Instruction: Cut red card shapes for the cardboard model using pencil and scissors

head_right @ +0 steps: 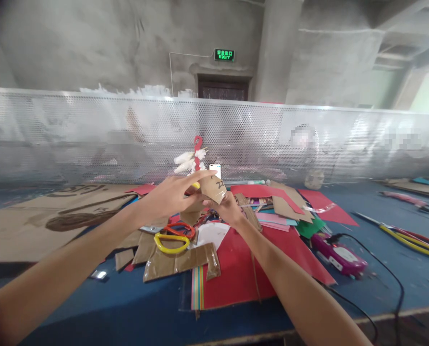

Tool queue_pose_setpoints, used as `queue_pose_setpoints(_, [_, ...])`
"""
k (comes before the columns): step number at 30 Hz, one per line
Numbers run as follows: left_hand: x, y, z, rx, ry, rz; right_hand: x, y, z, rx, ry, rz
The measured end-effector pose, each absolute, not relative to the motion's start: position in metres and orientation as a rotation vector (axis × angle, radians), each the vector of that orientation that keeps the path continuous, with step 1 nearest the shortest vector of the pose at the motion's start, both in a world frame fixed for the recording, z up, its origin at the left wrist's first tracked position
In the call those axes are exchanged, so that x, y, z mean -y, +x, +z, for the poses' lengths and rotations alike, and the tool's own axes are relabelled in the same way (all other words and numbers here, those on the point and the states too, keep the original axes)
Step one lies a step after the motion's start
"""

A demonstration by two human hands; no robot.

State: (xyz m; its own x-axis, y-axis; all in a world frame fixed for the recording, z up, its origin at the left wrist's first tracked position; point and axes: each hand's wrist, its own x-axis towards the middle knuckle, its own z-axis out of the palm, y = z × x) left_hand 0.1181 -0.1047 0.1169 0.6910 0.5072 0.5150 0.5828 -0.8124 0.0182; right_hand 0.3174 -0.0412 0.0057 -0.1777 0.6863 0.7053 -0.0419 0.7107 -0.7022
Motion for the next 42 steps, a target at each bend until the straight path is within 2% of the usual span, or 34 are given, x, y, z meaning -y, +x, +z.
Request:
queue_pose_setpoints(6, [0.093,0.116,0.111,0.722,-2.779,-0.843,0.051,0.311,0.011,1.650,-0.580,0.686])
queue_pose_setpoints(13, [0.090,0.115,0.114,0.873,-2.776,-0.975,0.048,0.307,0.010,1.620,-0.616,0.756])
queue_pose_setpoints(26, [0.086,0.113,0.118,0.839,-2.965,-1.027,0.054,0.305,0.018,1.628,-0.725,0.757])
queue_pose_setpoints(36, [0.078,0.107,0.116,0.759,-2.976,-1.037,0.057,0.307,0.024,1.649,-0.808,0.625])
queue_pose_setpoints(42, [0.057,0.088,0.112,0.462,-2.960,-0.978,0.057,0.312,0.026,1.699,-0.894,0.280])
